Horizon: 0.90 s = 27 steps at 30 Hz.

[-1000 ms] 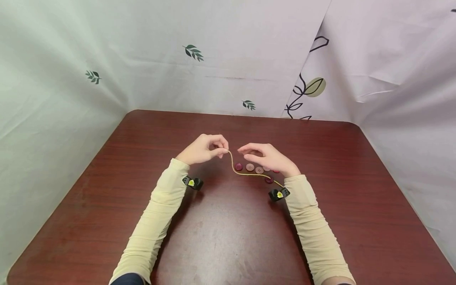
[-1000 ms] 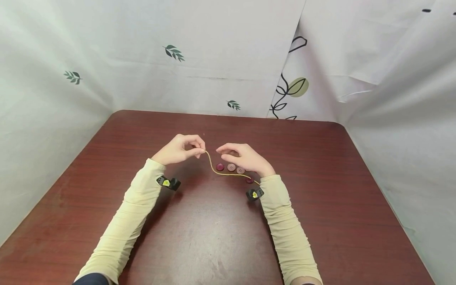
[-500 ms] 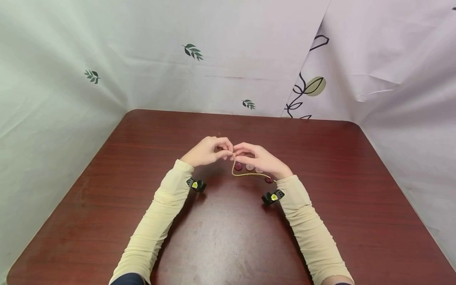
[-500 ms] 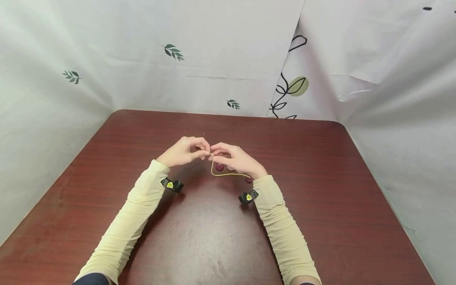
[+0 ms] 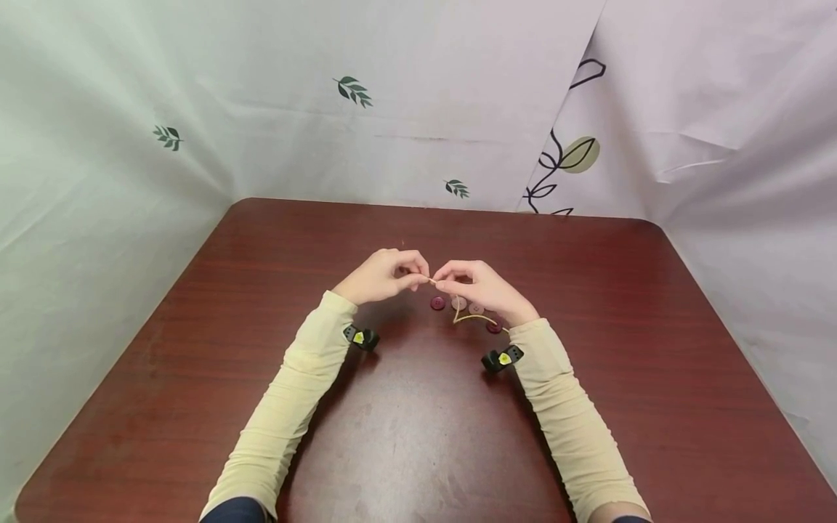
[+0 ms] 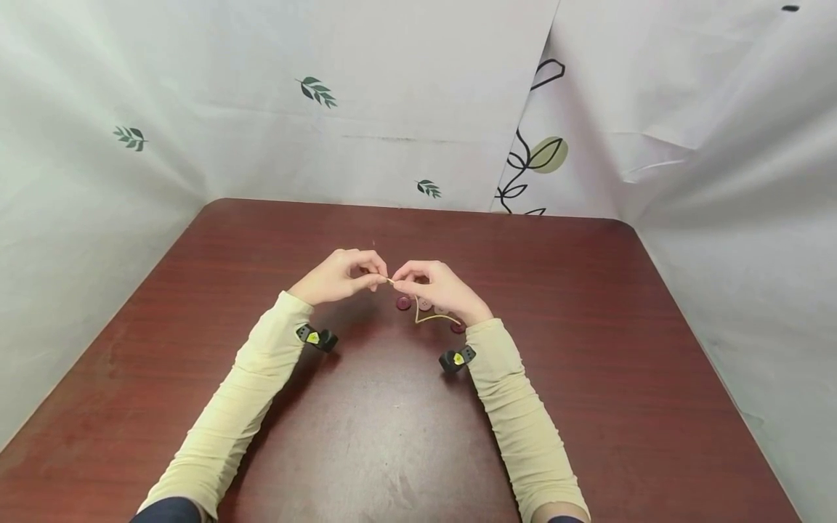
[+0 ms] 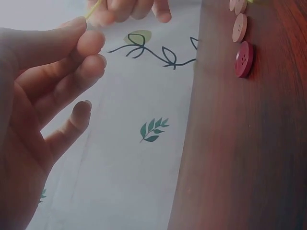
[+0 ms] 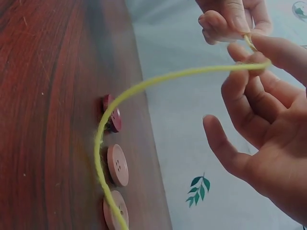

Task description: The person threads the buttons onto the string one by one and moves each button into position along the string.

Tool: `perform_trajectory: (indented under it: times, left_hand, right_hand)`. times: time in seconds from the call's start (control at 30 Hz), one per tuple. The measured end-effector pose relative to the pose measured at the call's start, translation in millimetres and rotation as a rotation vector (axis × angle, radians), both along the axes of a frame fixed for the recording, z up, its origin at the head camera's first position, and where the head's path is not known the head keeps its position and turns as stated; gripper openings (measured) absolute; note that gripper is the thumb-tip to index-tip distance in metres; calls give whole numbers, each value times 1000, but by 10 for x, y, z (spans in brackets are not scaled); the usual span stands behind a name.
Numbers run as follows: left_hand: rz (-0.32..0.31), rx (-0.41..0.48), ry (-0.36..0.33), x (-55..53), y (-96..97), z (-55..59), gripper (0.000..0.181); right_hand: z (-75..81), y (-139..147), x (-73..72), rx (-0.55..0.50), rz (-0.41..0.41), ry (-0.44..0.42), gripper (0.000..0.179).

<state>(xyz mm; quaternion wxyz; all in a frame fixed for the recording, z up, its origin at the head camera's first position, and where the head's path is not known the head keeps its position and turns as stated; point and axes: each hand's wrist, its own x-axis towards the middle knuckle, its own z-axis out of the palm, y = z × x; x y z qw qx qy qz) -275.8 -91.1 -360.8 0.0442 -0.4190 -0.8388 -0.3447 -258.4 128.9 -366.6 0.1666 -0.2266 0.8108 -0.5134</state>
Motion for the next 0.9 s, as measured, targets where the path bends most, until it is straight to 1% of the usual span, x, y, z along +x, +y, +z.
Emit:
perform_trajectory:
  times: [0.1,0.17,0.23,0.33,0.37,0.47,0.6,0.67,0.73,0.9]
  left_hand:
    - [-12,3,-14,5,12,16,6]
    - [-19,2,-23,10,20,25,6]
    - [-24,1,-33,13,29,31,6]
    - [-25,-4,-47,12,39,36,6]
    - [-26,-5,-48,10,44,37,6]
    - [-34,-10,-60,6,50,41,5]
    - [-38,-13,-84,4,47,37,7]
    - [-34,-18,-95,2,41,26,10]
    - [-29,-29,-110,-6,34,5,14]
    - [-42,-76,-164,-23,35,-67,21]
  right_hand:
    - [-23,18,-32,7,-11,52,22]
    - [-20,30,-47,16,-17,103,25]
    - [-10,46,-55,28,-23,131,26]
    - [19,68,-53,27,-40,115,26]
    - [29,76,-49,22,-45,93,26]
    - [57,94,-40,26,-48,89,22]
    - [81,114,-30,61,-35,155,19]
    - [89,125,-22,77,-33,148,18]
    - [90,139,-16,91,-28,122,17]
    - [74,180,-16,124,6,75,19]
